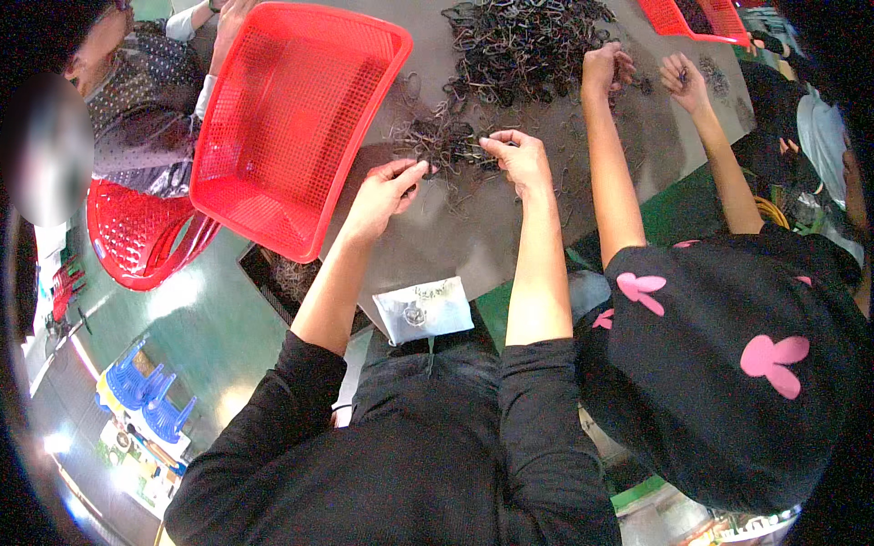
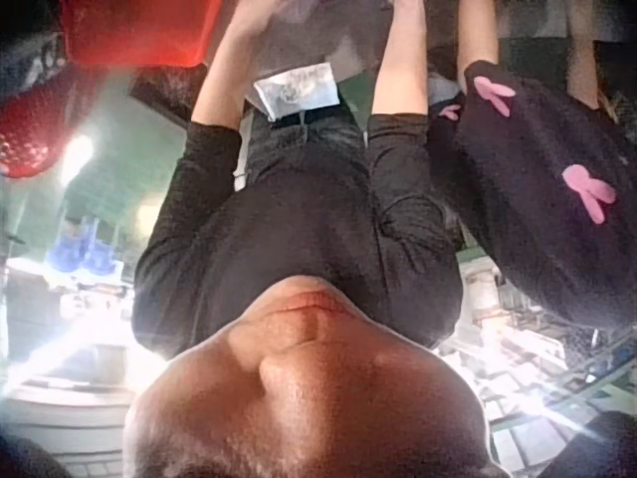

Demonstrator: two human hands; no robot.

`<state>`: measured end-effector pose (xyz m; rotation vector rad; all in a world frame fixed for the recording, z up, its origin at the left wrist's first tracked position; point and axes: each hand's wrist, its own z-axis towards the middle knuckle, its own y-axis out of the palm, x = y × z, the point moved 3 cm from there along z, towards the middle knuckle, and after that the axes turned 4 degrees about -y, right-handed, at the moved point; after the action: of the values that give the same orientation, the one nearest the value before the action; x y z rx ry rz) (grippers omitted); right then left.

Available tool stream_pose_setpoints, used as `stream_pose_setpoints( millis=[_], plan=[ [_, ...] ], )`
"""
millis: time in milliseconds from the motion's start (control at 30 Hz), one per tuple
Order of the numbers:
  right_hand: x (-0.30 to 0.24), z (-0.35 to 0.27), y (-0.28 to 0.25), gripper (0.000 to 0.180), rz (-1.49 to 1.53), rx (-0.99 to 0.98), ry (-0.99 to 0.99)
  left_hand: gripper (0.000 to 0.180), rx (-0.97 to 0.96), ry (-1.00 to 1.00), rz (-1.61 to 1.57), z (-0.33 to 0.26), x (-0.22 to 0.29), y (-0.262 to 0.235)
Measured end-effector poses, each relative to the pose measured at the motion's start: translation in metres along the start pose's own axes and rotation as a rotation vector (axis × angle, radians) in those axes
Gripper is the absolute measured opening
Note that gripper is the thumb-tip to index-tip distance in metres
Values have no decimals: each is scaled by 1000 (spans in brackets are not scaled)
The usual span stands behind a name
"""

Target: The person sorts small metal components on a table, separating them into piles and placing them into red baskets and a black tray. The person handles the parts by hand, picking them up and moving them between containers.

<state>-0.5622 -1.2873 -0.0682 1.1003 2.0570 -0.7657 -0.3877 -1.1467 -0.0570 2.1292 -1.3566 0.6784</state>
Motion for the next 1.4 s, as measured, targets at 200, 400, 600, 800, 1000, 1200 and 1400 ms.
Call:
stream_pose_setpoints(
  millis=[200,400,600,800,1000,1200,1400],
  plan=[
    [9,-13,3,14,525,-262,118,22,-254,30,-174,-21,12,2],
    [-8,-29,11,12,-150,58,-351,28,-183,165,-127,-8,20,5],
    [-28,-47,18,21,72,-71,-346,25,28,374,323,3,46,34],
    [-6,-41,2,29,308,92,40,25,123,39,338,27,27,8],
    [-60,-55,79,27,445,-10,-45,21,407,457,429,-32,65,-36],
    [-109,-53,161,23,113,33,-586,20,848,560,839,-60,74,-103],
    [-35,26,98,15,-672,250,-488,14,691,799,572,-60,82,-41]
  ],
)
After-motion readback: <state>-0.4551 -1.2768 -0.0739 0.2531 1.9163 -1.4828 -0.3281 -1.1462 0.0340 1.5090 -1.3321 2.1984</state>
